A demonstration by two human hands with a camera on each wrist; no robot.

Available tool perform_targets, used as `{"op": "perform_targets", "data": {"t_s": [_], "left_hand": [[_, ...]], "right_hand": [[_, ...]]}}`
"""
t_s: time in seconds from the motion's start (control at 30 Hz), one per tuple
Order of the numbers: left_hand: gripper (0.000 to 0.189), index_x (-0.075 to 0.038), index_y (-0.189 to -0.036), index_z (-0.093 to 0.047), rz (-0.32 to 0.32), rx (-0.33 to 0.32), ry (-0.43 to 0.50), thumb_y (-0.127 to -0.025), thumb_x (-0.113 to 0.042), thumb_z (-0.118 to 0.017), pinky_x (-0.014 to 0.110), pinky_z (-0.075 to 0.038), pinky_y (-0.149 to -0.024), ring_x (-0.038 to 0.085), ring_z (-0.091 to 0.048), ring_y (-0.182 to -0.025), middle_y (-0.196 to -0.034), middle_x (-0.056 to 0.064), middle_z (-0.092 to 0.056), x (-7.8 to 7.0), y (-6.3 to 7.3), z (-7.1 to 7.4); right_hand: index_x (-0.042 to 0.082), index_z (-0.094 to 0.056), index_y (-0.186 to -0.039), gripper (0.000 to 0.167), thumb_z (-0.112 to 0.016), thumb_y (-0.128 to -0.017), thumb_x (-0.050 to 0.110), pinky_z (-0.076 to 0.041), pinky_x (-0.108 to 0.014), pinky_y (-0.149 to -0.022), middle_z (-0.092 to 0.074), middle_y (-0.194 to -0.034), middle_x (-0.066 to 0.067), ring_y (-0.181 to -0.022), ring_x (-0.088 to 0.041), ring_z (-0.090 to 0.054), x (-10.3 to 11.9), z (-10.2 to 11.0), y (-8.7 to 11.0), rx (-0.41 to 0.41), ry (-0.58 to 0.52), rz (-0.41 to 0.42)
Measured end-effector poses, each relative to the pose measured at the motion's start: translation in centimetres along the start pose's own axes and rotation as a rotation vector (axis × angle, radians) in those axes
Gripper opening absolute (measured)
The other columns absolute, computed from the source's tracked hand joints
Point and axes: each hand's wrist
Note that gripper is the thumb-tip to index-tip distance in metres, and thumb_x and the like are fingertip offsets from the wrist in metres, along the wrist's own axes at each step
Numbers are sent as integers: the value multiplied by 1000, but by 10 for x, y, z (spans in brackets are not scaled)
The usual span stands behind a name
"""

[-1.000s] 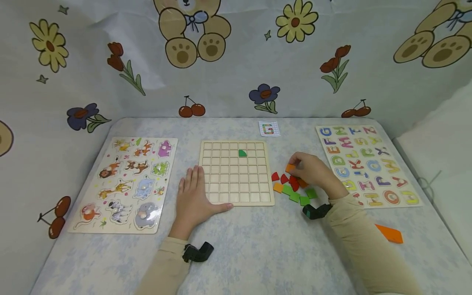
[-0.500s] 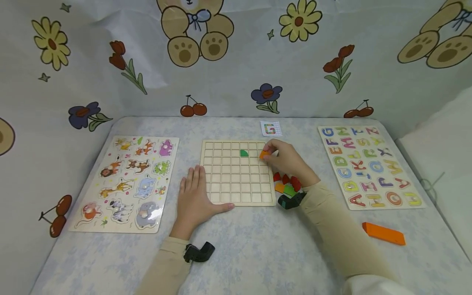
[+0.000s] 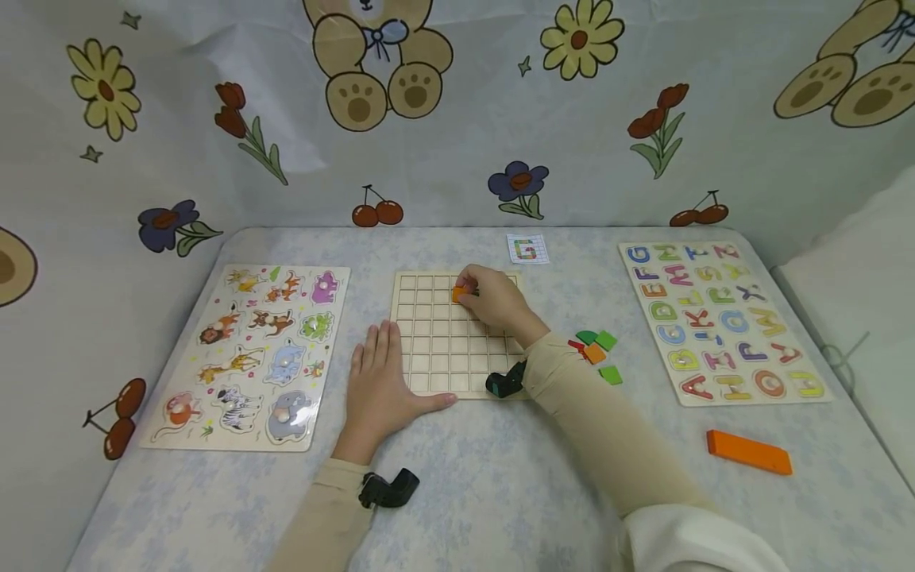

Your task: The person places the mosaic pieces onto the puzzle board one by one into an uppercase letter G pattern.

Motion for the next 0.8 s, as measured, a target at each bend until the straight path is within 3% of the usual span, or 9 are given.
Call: {"op": "perform_targets", "data": {"t_s": [0.23,0.43,0.63,0.8], "left_hand": [[150,-3,-159,-6,1,-1,2,-54,-97,-58,53,-8,-126,31,-3,-156,-168,14,-7,-1,-1,0],[151,-3,-159,-6,-7,0,4,-53,-99,-55,52,-8,-126,31,-2,-156,-168,14,-5,-1,0,-2],[152,-2,-159,-7,-6,-9,9,-53,-98,-56,53,-8,-125,32,-3,-156,-168,15,-7,0,0,-2],[151,-3,-159,-7,-5,-13,22,-53,-97,-59,53,-7,-126,31,-2,-156,-168,15,-7,0,0,-1]], "right_hand": [[17,-69,-115,19,-64,-98,22,-52,-40,-90,-58,-118,-4,-107,-25,-57,2,-4,-2,-9,103,9],[19,-75,-117,23,-65,-97,23,-50,-39,-84,-55,-128,-3,-110,-27,-48,3,3,6,8,228,44],[15,-69,-125,29,-64,-97,14,-47,-45,-97,-59,-125,-8,-114,-31,-52,-6,20,25,51,157,96],[11,-63,-129,32,-62,-97,14,-48,-48,-99,-63,-119,-11,-112,-30,-56,-31,43,50,49,86,28]]}}
Point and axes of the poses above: each hand's wrist, its own y-axis away from the middle knuckle, its own z-axis out of the back of the hand, x = y × z
